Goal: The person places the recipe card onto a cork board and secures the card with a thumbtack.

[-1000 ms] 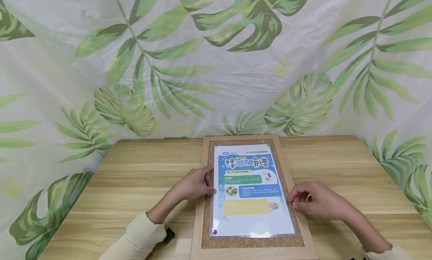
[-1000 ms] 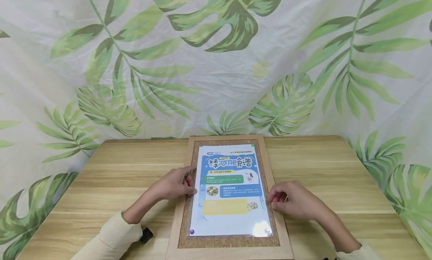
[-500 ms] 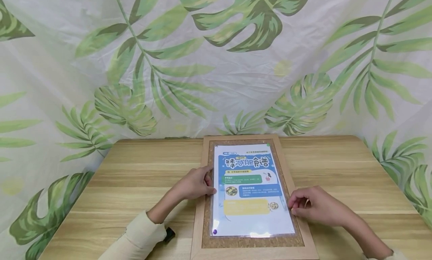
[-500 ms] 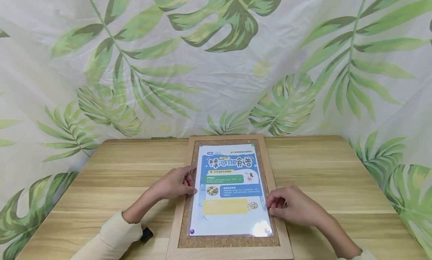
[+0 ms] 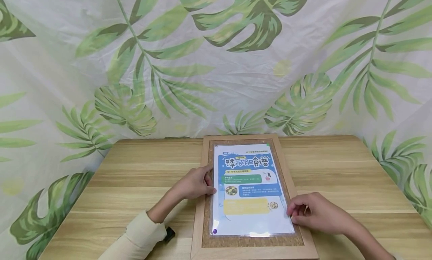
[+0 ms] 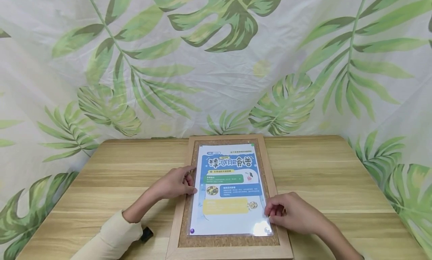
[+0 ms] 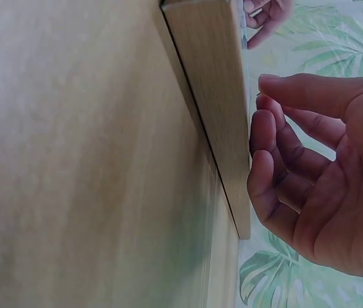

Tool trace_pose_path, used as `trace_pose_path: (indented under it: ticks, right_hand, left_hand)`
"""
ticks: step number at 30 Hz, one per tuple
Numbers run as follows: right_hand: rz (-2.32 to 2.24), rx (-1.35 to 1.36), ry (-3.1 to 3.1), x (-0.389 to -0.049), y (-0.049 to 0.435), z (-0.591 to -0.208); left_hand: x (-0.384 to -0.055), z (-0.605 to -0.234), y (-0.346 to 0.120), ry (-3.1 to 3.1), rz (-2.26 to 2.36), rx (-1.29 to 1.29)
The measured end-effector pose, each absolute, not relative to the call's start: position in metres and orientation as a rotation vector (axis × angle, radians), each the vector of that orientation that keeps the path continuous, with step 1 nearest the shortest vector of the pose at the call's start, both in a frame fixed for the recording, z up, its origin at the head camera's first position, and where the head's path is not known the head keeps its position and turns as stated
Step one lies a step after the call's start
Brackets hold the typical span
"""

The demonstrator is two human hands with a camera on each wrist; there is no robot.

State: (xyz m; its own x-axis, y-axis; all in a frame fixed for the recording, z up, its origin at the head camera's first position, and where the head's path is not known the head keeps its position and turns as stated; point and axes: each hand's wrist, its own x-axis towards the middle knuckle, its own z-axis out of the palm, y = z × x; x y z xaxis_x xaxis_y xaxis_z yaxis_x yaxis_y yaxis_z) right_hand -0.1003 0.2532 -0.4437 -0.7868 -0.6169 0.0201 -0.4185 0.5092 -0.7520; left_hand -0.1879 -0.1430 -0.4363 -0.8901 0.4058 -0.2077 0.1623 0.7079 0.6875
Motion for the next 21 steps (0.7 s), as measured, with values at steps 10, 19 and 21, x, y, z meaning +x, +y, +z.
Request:
trace_pose_path:
  ticks: [10, 19, 21]
  right_hand:
    - [-1.159, -0.919, 2.448, -0.089, 0.247, -0.446]
    - [-1.133, -0.951, 2.445, -0.083, 0.242, -0.448]
    - [-1.126, -0.946, 2.446, -0.082, 0.242, -0.448]
  left_hand:
    - [-0.189, -0.437, -0.142, 2.576, 0.984, 0.43]
    - [-0.189, -0.435, -0.142, 2.578, 0.978, 0.432]
    - [-0.188, -0.435, -0.142, 2.577, 0.981, 0.437]
